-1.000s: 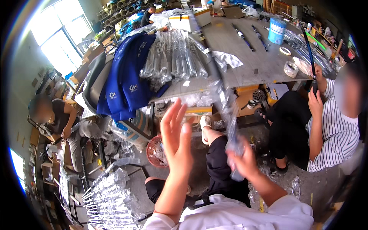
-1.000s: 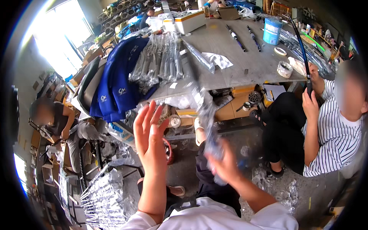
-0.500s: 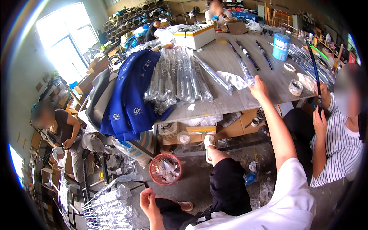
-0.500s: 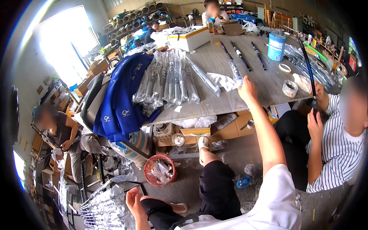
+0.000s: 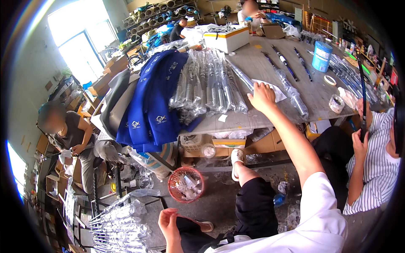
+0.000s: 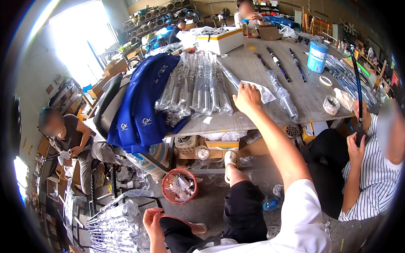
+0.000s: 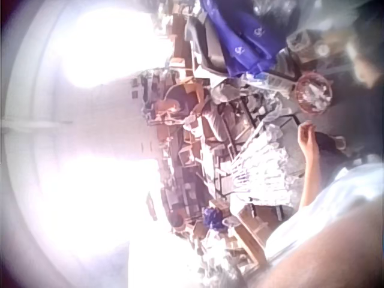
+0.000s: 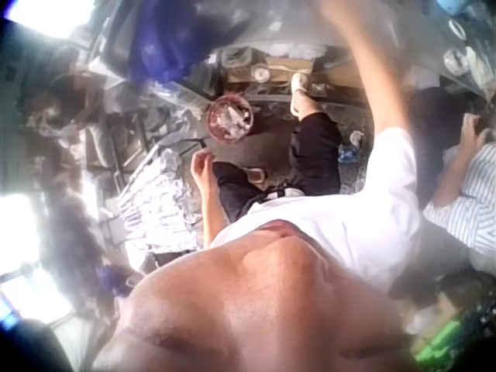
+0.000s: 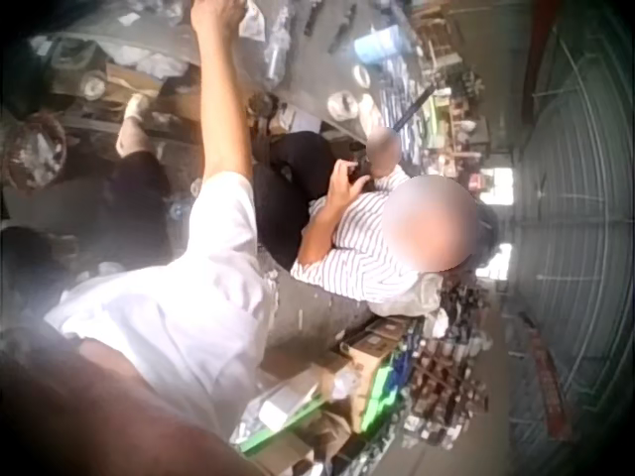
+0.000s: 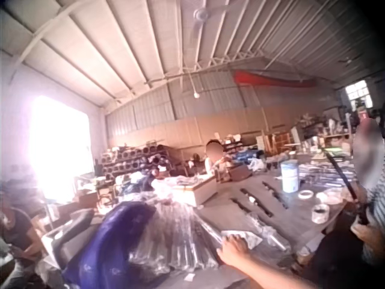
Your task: The person sits on the floor in a workshop and wraps the handle of a fishing rod with plastic film. They use a white cloth to wipe the handle and smooth the plastic, then place the wrapped rod on a nearby table.
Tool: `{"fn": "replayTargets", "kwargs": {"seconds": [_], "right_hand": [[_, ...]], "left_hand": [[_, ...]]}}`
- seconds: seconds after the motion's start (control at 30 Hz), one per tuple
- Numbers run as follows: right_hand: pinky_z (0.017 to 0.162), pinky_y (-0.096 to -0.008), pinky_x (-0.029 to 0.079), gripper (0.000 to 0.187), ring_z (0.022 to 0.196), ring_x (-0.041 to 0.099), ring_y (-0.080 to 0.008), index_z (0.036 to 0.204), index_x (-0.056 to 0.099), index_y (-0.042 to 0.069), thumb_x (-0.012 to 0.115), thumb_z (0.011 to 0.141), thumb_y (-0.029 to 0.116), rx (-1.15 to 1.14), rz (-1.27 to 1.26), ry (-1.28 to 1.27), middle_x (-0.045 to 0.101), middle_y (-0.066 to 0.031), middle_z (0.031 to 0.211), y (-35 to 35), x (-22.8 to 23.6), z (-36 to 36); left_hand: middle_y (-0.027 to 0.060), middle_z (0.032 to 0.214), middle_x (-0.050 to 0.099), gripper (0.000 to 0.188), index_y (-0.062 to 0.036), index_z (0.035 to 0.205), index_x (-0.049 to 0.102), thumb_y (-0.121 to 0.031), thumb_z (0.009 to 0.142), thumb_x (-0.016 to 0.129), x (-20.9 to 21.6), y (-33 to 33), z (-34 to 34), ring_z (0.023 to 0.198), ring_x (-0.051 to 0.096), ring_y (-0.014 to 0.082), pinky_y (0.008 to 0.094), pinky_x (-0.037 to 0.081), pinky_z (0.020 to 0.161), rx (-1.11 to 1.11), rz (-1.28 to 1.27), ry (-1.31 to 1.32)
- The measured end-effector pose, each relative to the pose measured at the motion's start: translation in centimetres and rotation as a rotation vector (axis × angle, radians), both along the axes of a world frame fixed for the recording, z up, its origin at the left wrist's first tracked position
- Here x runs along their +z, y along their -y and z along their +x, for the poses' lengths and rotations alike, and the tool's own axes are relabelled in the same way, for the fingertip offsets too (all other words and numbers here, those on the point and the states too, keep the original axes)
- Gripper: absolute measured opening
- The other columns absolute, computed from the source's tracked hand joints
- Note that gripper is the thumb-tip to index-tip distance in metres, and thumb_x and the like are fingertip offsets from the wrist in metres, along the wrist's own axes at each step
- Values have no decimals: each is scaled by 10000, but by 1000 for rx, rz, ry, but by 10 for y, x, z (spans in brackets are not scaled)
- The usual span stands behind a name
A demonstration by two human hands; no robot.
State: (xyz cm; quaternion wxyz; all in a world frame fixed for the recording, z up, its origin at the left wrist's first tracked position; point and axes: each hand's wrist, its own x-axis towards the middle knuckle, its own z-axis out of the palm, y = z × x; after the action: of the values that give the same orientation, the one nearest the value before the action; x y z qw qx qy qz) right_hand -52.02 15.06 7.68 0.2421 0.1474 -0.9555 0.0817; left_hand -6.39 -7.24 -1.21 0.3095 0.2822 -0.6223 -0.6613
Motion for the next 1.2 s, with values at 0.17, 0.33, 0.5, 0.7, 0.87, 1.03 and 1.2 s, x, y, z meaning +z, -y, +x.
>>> {"fn": "replayTargets", "kwargs": {"seconds": [0.17, 0.33, 0.5, 0.7, 0.87, 1.03, 1.2], "right_hand": [[855, -415, 450, 356, 1020, 526, -322, 1065, 546, 24, 607, 731, 132, -150, -6, 61, 553, -163, 1082, 14, -14, -32], [812, -424, 461, 330, 971, 552, -317, 1013, 542, 14, 602, 777, 236, 73, -95, -90, 582, -173, 1028, 48, 1, -5], [861, -414, 478, 475, 1007, 590, -322, 1103, 515, -24, 618, 775, 303, 23, -129, 322, 614, -206, 1042, 100, 27, 16], [842, -373, 493, 583, 1020, 596, -308, 1126, 543, -23, 697, 615, 214, -26, -221, 554, 606, -187, 1104, 103, 24, -11], [831, -378, 498, 424, 1008, 601, -298, 953, 646, 9, 648, 628, 282, -113, -407, 525, 628, -163, 1064, 93, 11, -25], [861, -385, 473, 513, 1012, 588, -306, 1086, 553, 2, 615, 668, 293, -108, -449, 306, 614, -163, 1076, 78, 6, -5], [706, -401, 478, 337, 804, 620, -336, 941, 513, 17, 613, 675, 198, 320, -778, 117, 640, -151, 857, 58, 8, 59]], "left_hand": [[83, 840, 615, 68, 1, 857, 536, 44, 826, 492, -5, 5, 15, 777, 586, 119, 224, 479, 701, -57, 13, -7], [74, 817, 612, 58, -5, 855, 540, 25, 837, 495, -12, 8, 37, 766, 596, 126, 230, 488, 694, 43, 98, 34], [77, 811, 610, 42, -6, 857, 542, 10, 854, 502, -16, 9, 34, 765, 610, 144, 245, 501, 690, 11, 141, 24], [83, 808, 615, 47, -2, 856, 543, 17, 855, 499, -16, 8, 34, 733, 609, 151, 247, 501, 685, 1, 181, -1], [78, 795, 623, 58, -5, 854, 549, 14, 858, 494, -22, 7, 36, 722, 607, 147, 248, 502, 675, 4, 198, 38], [70, 807, 617, 34, -2, 858, 547, 3, 856, 513, -17, 7, 27, 726, 603, 146, 260, 501, 679, -49, 176, -3], [79, 883, 616, 96, 23, 955, 538, -16, 868, 550, 18, 10, 3, 815, 602, 156, 271, 488, 764, -207, 111, -25]]}}
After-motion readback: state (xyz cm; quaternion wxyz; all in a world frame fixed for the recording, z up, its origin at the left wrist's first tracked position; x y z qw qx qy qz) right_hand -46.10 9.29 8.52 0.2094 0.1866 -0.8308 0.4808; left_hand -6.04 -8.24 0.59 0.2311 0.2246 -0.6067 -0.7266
